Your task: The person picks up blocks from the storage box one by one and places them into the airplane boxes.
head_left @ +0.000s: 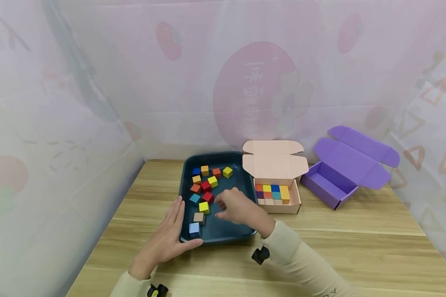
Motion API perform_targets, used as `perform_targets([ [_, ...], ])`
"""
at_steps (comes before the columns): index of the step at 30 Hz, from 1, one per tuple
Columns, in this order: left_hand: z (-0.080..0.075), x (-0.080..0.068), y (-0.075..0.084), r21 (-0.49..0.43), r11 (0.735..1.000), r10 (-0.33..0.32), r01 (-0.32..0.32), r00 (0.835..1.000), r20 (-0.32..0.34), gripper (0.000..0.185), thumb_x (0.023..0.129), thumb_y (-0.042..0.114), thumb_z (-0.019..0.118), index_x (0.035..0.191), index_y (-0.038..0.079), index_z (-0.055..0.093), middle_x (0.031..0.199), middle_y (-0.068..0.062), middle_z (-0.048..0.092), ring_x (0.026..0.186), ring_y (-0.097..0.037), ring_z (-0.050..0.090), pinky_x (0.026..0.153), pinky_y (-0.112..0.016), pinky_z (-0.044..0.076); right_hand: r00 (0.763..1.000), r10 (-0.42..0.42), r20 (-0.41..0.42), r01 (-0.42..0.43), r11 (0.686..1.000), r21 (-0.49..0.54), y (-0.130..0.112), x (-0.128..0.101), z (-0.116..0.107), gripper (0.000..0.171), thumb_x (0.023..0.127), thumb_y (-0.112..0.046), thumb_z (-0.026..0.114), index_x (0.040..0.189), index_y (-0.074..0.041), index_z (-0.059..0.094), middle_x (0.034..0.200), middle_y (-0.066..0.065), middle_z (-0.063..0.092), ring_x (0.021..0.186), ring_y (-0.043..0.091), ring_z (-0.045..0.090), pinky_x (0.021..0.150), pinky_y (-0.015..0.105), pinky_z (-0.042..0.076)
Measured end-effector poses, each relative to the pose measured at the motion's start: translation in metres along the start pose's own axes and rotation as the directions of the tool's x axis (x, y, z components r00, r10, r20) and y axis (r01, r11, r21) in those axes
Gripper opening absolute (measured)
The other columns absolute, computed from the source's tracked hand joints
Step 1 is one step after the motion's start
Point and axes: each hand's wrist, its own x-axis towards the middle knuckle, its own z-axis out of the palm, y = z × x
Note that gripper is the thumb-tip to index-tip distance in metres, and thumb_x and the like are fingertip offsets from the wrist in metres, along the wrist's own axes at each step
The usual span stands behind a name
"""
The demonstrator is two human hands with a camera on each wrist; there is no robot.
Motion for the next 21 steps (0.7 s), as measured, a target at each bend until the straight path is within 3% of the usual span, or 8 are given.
perform_targets([
  [5,0.0,0.0,-0.001,0.007,1.0,0.013,-0.013,1.0,-0.006,0.124,0.087,0.074,0.069,0.17,0.005,0.008,0.18,-0.014,-0.001,0.166,-0.04,0.008,0.13,-0.067,0.018,0.999,-0.031,0.022,0.03,0.999,0.027,0.001,0.01,0.023,0.037,0.093,-0.015,0.082,0.127,-0.001,0.075,0.118,0.013,0.079,0.099,0.018,0.077,0.089,0.027,0.064],
  [11,0.002,0.001,-0.002,0.003,1.0,0.001,-0.001,1.0,0.004,0.125,0.086,0.075,0.069,0.171,0.007,0.006,0.18,-0.012,-0.003,0.166,-0.038,0.007,0.131,-0.067,0.018,0.999,0.019,0.032,-0.02,0.999,0.034,0.005,0.023,0.048,0.035,0.093,-0.019,0.083,0.124,-0.005,0.077,0.114,0.008,0.08,0.092,0.008,0.074,0.087,0.025,0.064],
  [21,0.001,0.002,-0.002,0.0,1.0,0.011,-0.011,1.0,0.003,0.125,0.087,0.073,0.07,0.17,0.006,0.006,0.18,-0.012,-0.003,0.166,-0.038,0.006,0.131,-0.065,0.017,0.999,0.049,-0.021,-0.049,0.999,-0.012,0.011,0.038,0.068,0.032,0.092,-0.024,0.084,0.119,-0.008,0.079,0.105,0.003,0.081,0.077,0.005,0.066,0.087,0.027,0.064],
])
